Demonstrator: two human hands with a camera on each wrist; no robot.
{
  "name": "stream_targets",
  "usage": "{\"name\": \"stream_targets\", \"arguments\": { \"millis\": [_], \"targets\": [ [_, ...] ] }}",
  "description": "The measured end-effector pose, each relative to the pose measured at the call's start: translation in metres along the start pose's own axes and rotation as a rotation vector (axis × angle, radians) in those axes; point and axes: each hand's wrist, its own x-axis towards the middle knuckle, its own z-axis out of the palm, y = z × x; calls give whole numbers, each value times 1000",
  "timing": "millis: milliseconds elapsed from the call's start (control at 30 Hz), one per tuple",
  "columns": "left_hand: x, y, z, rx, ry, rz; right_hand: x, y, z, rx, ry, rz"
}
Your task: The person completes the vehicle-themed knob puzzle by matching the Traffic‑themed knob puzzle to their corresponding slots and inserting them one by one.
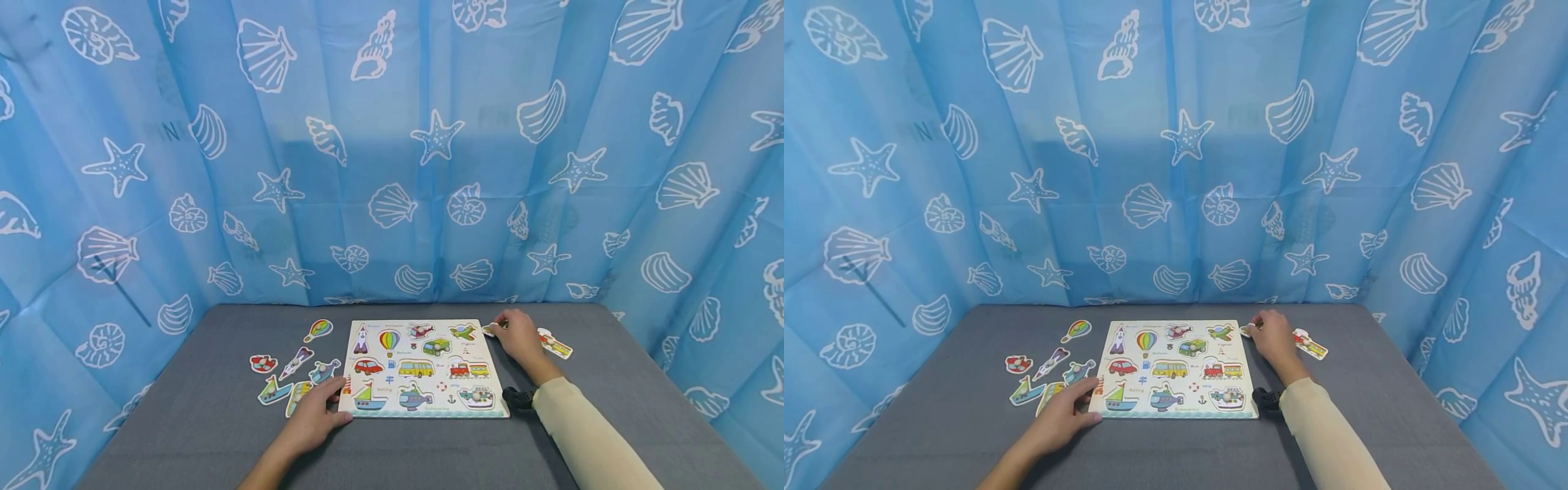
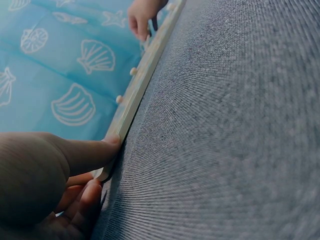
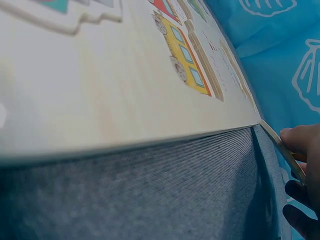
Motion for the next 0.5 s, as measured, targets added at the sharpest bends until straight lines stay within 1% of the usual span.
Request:
{"name": "stream_targets", "arguments": {
  "millis": [300,500],
  "targets": [
    [0,0,0,1,0,-2,1,-2,2,7,5,-2],
    [0,-2,1,-8,3,6,-1,-7,3,18,3,-33]
  ]
}}
